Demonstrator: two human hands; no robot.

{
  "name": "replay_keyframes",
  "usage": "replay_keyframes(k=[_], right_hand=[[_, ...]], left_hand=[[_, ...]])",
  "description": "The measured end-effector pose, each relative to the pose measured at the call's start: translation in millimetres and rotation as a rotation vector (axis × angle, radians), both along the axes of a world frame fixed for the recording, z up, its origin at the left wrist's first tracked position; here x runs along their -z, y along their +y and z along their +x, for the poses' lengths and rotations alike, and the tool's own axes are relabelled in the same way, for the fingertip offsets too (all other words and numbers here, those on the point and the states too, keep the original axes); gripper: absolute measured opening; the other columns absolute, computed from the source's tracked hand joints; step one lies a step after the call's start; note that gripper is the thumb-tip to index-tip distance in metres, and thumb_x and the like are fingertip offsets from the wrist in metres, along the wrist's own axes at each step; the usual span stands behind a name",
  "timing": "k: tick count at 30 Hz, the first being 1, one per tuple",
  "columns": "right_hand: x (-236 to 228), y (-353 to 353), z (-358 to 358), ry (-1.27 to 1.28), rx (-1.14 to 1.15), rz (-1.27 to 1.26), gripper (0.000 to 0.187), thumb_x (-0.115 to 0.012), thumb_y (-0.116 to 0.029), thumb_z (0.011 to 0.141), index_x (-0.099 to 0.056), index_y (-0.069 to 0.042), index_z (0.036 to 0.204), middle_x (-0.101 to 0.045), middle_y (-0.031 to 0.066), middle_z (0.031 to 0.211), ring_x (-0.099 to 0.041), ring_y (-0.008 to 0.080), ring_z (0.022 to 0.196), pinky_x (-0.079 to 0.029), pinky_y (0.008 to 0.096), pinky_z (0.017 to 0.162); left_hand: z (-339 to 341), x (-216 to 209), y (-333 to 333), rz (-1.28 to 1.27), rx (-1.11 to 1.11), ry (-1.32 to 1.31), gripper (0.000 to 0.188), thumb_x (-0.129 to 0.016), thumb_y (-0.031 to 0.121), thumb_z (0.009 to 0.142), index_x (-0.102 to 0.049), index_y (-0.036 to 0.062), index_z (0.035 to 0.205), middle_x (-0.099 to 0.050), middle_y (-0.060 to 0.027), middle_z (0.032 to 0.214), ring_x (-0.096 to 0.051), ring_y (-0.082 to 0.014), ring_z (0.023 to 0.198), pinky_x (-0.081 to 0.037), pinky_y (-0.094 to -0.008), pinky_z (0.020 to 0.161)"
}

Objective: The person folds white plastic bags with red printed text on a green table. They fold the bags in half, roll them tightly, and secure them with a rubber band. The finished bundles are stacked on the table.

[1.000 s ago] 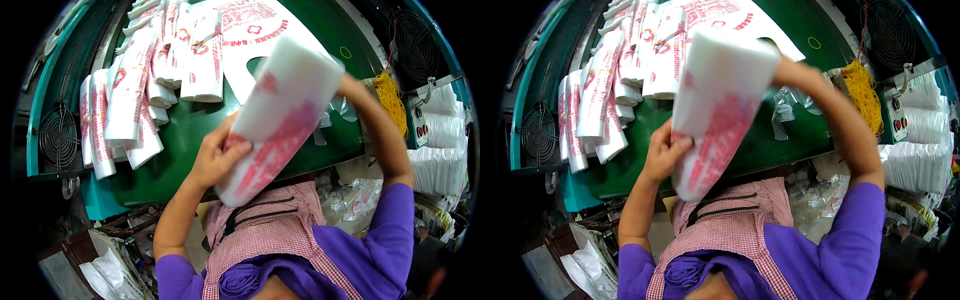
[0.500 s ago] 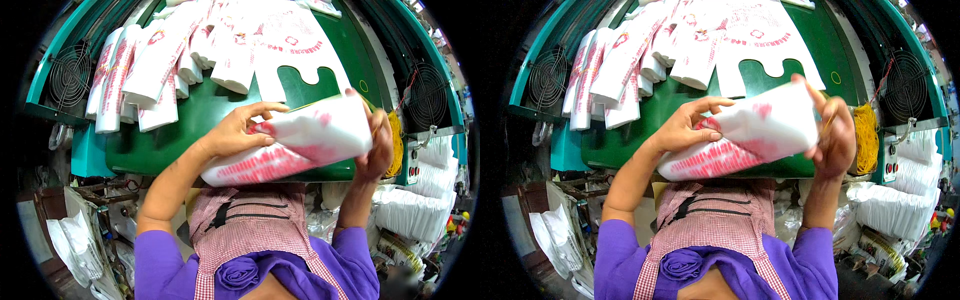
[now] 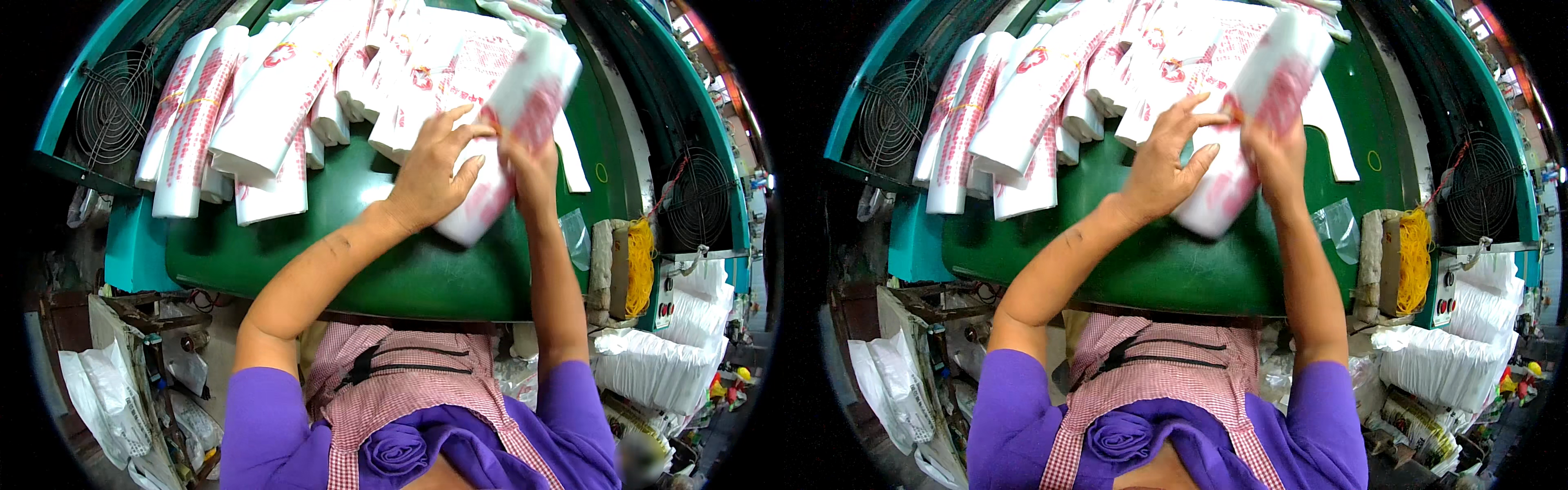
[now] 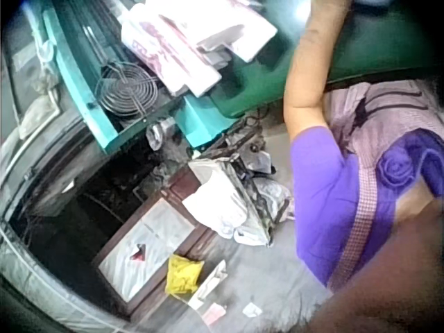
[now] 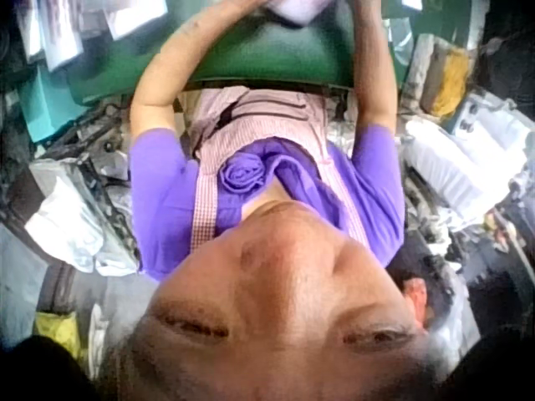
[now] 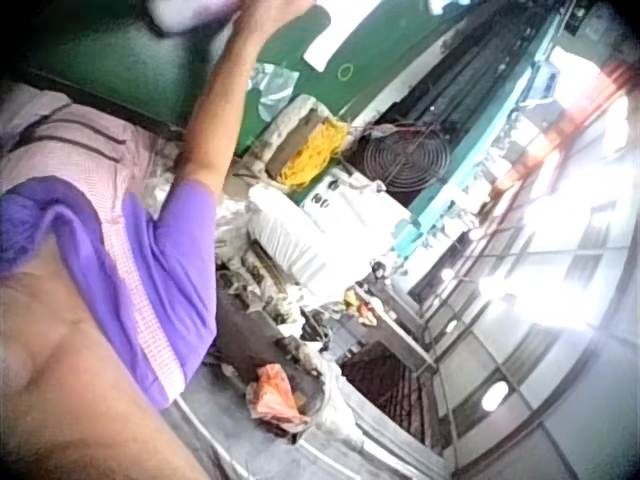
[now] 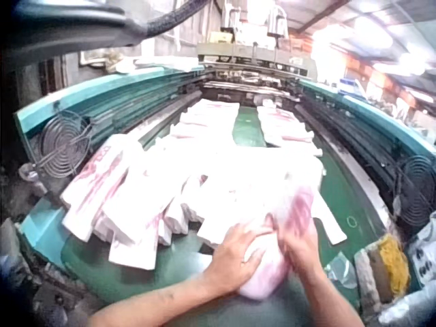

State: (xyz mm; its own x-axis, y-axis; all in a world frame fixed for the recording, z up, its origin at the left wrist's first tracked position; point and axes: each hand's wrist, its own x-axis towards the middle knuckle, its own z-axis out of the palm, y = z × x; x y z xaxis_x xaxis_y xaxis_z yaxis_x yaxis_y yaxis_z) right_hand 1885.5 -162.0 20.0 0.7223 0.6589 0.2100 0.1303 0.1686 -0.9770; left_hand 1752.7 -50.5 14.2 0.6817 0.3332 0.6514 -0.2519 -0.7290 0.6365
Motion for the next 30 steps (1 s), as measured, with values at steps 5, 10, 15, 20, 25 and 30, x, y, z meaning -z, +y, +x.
replay_keyframes(k=[5,10,15,20,25,30], right_hand=[[31,91,49,-0.082,-0.236,-0.126,0.045,-0.056,-0.029,0.094,-0.052,0.000,0.129,-0.060,0.0110,0.120,-0.057,0.0200,0.104,-0.046,0.0314,0.090],[40,43,76,-1.302,-0.116,-0.765,0.044,-0.061,-0.014,0.084,-0.055,-0.008,0.126,-0.057,0.0213,0.119,-0.054,0.0350,0.112,-0.048,0.0410,0.090],[71,41,114,-1.452,0.024,-0.941,0.034,-0.046,-0.007,0.086,-0.053,-0.005,0.119,-0.055,0.0186,0.105,-0.054,0.0350,0.100,-0.049,0.0431,0.082],[62,43,148,-1.356,0.008,-0.999,0.030,-0.042,-0.004,0.088,-0.051,-0.002,0.116,-0.059,0.0217,0.099,-0.060,0.0364,0.094,-0.049,0.0430,0.080],[51,-65,40,-0.757,-0.116,-0.800,0.041,-0.046,0.009,0.080,-0.048,0.000,0.120,-0.060,0.0289,0.094,-0.061,0.0433,0.092,-0.049,0.0450,0.078],[31,-118,-55,-0.507,-0.350,-0.641,0.044,-0.051,0.004,0.081,-0.048,-0.002,0.125,-0.057,0.0240,0.107,-0.060,0.0387,0.090,-0.049,0.0404,0.077]], left_hand=[[23,5,57,0.708,-0.065,0.239,0.067,-0.073,0.033,0.073,-0.048,0.0269,0.135,-0.041,-0.0073,0.143,-0.034,-0.0316,0.134,-0.024,-0.0531,0.109],[33,47,90,0.703,-0.237,0.463,0.062,-0.078,0.041,0.066,-0.059,0.0221,0.122,-0.051,-0.0043,0.130,-0.038,-0.0252,0.131,-0.031,-0.0549,0.104],[64,55,107,0.711,-0.364,0.467,0.055,-0.081,0.038,0.063,-0.063,0.0198,0.112,-0.052,-0.0019,0.127,-0.038,-0.0222,0.129,-0.031,-0.0601,0.101],[94,60,135,0.752,-0.420,0.482,0.050,-0.080,0.033,0.065,-0.064,0.0210,0.110,-0.052,0.0018,0.124,-0.039,-0.0190,0.129,-0.031,-0.0597,0.100],[115,63,142,0.835,-0.514,0.532,0.046,-0.076,0.034,0.070,-0.062,0.0203,0.112,-0.052,-0.0001,0.126,-0.035,-0.0203,0.133,-0.029,-0.0616,0.101],[64,100,77,0.728,-0.282,0.399,0.051,-0.055,0.016,0.085,-0.047,0.0168,0.135,-0.041,-0.0070,0.142,-0.028,-0.0293,0.138,-0.024,-0.0622,0.106]])
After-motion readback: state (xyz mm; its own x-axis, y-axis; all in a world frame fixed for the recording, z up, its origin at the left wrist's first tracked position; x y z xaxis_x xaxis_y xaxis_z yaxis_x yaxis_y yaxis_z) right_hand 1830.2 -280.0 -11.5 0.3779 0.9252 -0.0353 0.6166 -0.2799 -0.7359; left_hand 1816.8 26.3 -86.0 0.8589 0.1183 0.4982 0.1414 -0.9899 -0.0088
